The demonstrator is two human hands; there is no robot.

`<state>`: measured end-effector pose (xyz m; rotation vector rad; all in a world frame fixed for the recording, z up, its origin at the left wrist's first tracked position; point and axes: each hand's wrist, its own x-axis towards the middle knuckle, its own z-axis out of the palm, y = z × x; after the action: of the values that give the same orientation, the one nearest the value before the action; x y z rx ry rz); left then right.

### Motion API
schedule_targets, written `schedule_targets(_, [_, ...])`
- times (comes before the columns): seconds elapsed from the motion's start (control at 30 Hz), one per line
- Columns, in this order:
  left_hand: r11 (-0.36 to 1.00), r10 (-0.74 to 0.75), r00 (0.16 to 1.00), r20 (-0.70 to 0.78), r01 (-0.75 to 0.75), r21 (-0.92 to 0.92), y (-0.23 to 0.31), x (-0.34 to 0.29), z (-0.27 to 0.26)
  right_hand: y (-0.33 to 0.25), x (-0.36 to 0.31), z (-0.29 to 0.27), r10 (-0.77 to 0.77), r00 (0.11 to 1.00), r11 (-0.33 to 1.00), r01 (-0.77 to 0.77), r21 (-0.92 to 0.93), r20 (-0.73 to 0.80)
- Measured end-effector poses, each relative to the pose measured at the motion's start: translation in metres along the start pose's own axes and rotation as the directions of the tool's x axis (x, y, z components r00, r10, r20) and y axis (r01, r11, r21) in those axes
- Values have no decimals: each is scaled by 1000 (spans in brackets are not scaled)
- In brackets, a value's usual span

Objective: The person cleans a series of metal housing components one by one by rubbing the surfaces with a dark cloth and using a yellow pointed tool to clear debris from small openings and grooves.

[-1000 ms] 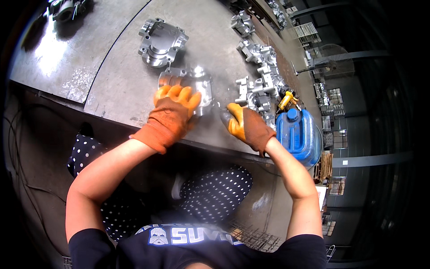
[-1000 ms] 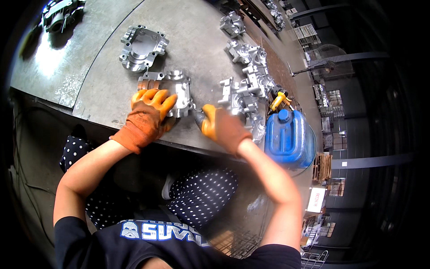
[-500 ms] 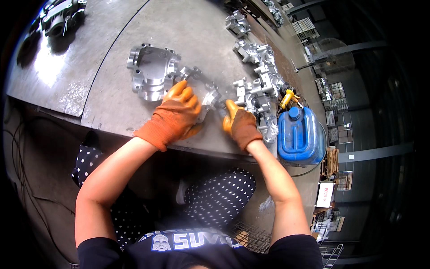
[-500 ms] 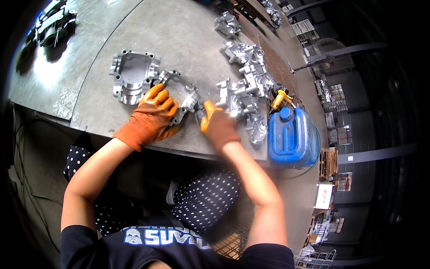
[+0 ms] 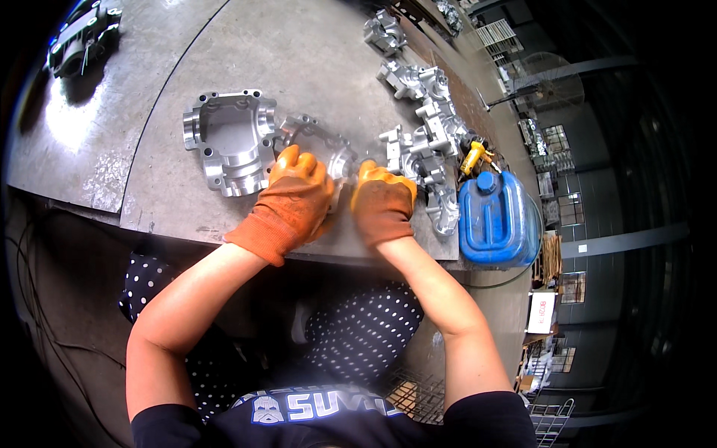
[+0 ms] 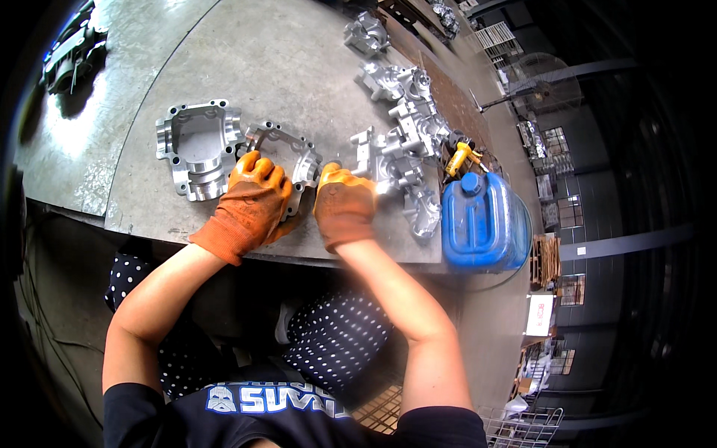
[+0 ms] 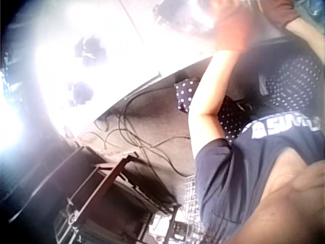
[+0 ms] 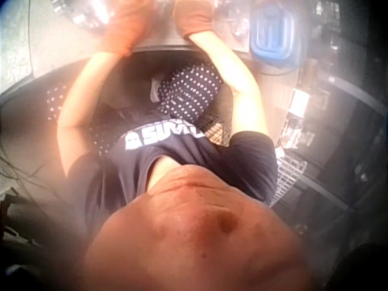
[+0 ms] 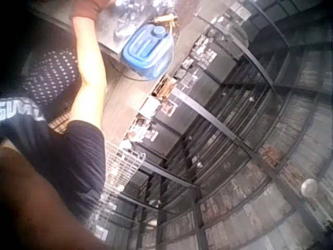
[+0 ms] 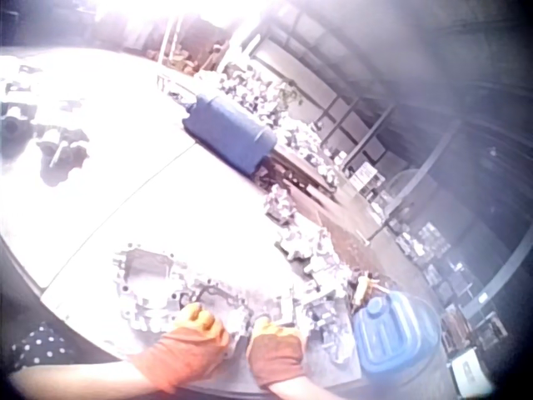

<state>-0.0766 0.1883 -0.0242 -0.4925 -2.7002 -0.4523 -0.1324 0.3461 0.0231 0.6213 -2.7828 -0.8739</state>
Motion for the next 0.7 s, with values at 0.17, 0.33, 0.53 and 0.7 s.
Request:
schedule_targets(0.17, [1000, -1, 1000, -13, 1, 3, -1, 0, 2, -5, 2, 6, 26, 999, 1000, -25, 15, -39])
schedule_targets(0.33, [1000, 12, 1000, 6, -12, 1, 1, 1, 2, -4, 1, 11, 23, 998, 999, -25, -47, -55])
schedule_targets(0.53, [998, 51, 996, -74, -54, -33, -7, -6, 6, 4, 8, -15, -205, 964, 967, 227, -115, 170])
schedule_targets(0.7, [995, 73, 993, -96, -79, -60, -14, -10, -6, 3, 23, -43, -376, 792, 849, 502, -164, 481])
